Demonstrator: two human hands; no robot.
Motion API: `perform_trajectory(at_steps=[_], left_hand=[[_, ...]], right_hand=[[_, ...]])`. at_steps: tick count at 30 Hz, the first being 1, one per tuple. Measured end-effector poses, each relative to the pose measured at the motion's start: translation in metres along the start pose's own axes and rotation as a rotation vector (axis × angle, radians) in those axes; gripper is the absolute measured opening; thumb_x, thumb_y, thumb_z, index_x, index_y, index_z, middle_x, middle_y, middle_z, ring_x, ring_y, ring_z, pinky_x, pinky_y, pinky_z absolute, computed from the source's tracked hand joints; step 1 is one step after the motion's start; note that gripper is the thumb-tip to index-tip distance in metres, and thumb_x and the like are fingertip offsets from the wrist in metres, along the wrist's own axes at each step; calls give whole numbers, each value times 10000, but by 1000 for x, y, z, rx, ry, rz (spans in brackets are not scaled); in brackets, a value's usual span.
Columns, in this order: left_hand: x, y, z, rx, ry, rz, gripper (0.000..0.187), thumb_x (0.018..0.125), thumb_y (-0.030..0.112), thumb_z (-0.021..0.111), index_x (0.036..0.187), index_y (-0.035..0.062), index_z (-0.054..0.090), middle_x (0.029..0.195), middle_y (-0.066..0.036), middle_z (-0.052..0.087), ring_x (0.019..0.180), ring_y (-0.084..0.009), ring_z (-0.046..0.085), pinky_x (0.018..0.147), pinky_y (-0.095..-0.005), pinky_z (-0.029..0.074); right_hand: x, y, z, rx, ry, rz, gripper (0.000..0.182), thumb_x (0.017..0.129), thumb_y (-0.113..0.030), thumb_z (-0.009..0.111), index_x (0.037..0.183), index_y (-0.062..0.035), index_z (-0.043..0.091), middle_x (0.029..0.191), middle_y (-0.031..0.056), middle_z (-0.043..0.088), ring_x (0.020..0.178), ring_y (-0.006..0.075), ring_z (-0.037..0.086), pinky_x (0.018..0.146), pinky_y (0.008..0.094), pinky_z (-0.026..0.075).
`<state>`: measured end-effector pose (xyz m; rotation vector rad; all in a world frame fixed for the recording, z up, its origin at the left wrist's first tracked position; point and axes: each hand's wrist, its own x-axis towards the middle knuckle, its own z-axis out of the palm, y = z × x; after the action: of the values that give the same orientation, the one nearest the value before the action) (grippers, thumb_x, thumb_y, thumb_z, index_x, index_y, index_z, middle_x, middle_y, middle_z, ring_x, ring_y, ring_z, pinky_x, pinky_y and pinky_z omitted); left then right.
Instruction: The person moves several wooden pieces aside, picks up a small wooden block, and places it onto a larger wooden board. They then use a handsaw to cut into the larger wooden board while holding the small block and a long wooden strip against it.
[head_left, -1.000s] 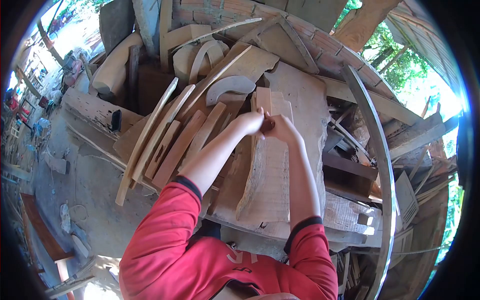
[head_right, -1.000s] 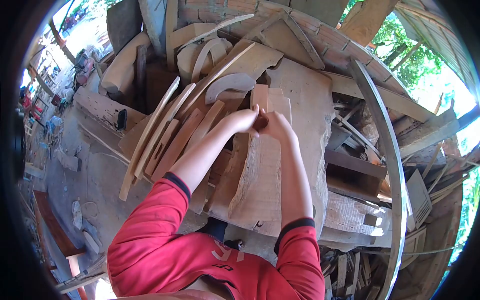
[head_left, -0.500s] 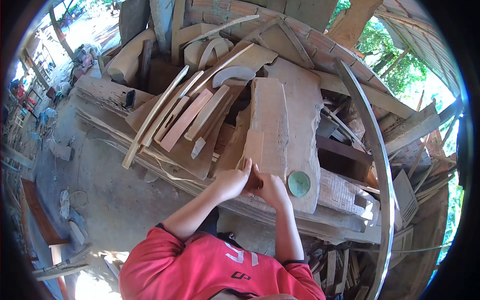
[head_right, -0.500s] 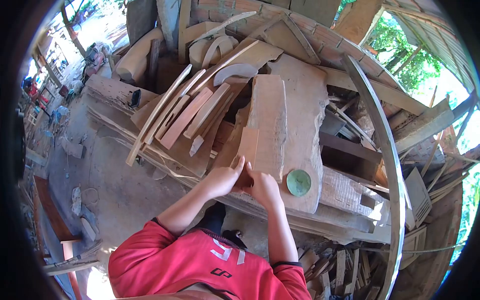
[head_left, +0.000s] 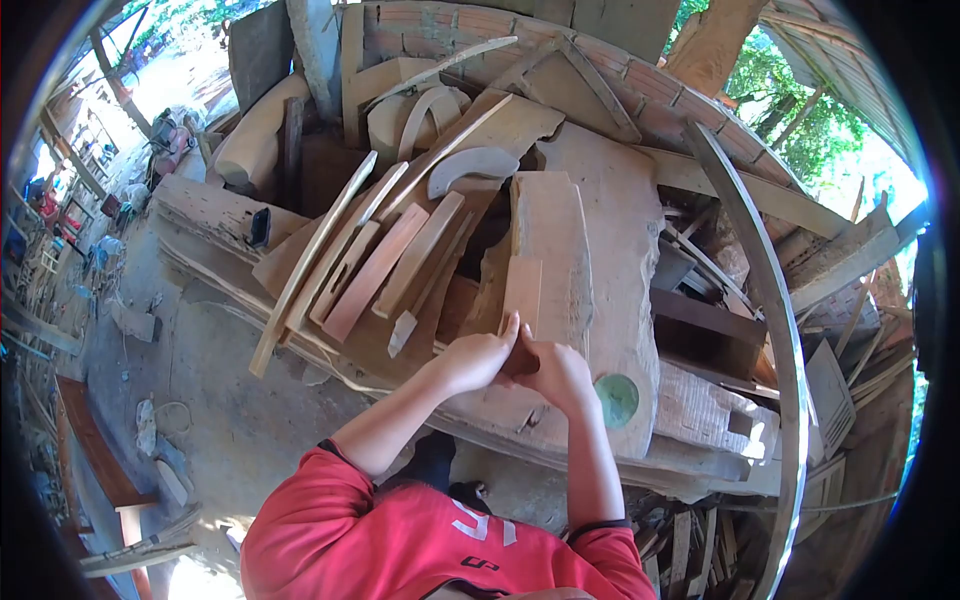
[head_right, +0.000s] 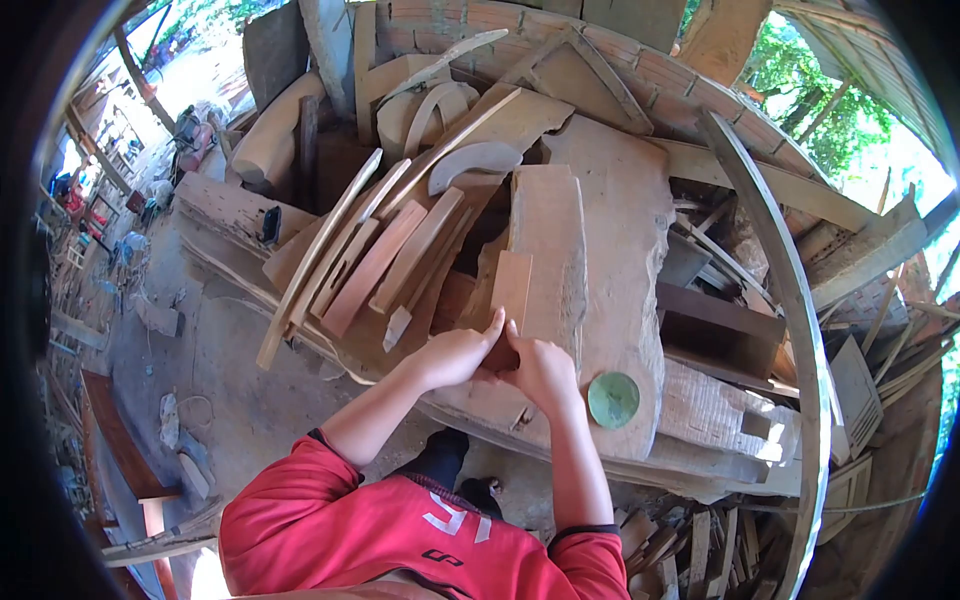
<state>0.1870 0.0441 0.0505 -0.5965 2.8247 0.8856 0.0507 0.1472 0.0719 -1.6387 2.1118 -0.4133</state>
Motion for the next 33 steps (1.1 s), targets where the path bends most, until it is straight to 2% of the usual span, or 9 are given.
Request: perform_trajectory(at_steps=[6,8,15,18,20,21,26,29,33], left_hand=[[106,-70,-52,-15,71,88,967,767,263,686,1360,-63,-4,877,-271,578,770,-381,592,674,-414,474],[159,-111,-53,-158,106,128,987,743,261,718,1349,-72,13,937,-269,582,830,-393,587,726,-412,470],[209,-124,-98,-76,162,83,1000,682,239,771,1340,-104,101,1062,-281,556,961,-345,584,816,-354,462],[196,-118,-93,-142,149,74,994,678,236,772,1340,-107,114,1070,-289,548,969,-352,581,821,-354,463],[177,-104,-87,-121,149,58,995,675,236,774,1339,-107,118,1069,-293,546,970,-356,579,820,-357,463],[165,-96,-81,-98,134,36,996,671,237,776,1339,-107,121,1068,-297,543,972,-360,577,819,-361,464],[108,-63,-38,-105,165,96,1000,688,242,761,1352,-94,93,966,-306,561,875,-363,603,735,-369,485],[56,-24,-20,-112,112,69,980,698,235,751,1356,-87,100,941,-300,568,847,-374,600,713,-383,477],[-9,14,19,-107,83,77,970,708,236,738,1363,-77,96,921,-296,572,823,-382,597,695,-397,468]], right_hand=[[126,39,-18,-27,88,-17,587,587,-187,747,1146,-130,577,837,168,634,779,334,618,685,392,487],[170,53,-28,-13,106,-14,620,568,-254,776,1148,-154,582,832,161,645,795,329,625,687,412,494],[246,69,-55,112,-11,137,659,500,-231,815,1125,-181,609,834,137,658,806,307,636,685,381,496],[232,74,-46,104,95,57,671,491,-220,820,1126,-177,607,816,141,657,795,302,639,688,372,495],[215,76,-40,111,74,-30,703,530,-154,808,1190,-146,565,763,116,647,636,197,620,582,322,481],[202,72,-38,105,69,-32,703,530,-154,808,1190,-146,565,763,116,647,636,197,620,582,322,481],[116,46,-24,111,107,-43,640,541,-157,801,1138,-85,581,817,155,651,738,255,642,686,339,483],[61,41,-5,128,110,-45,672,525,-202,798,1151,-105,575,854,180,636,815,328,622,716,388,488],[-26,14,13,71,110,-6,723,544,-211,778,1215,-117,528,855,187,632,821,350,612,720,409,483]])
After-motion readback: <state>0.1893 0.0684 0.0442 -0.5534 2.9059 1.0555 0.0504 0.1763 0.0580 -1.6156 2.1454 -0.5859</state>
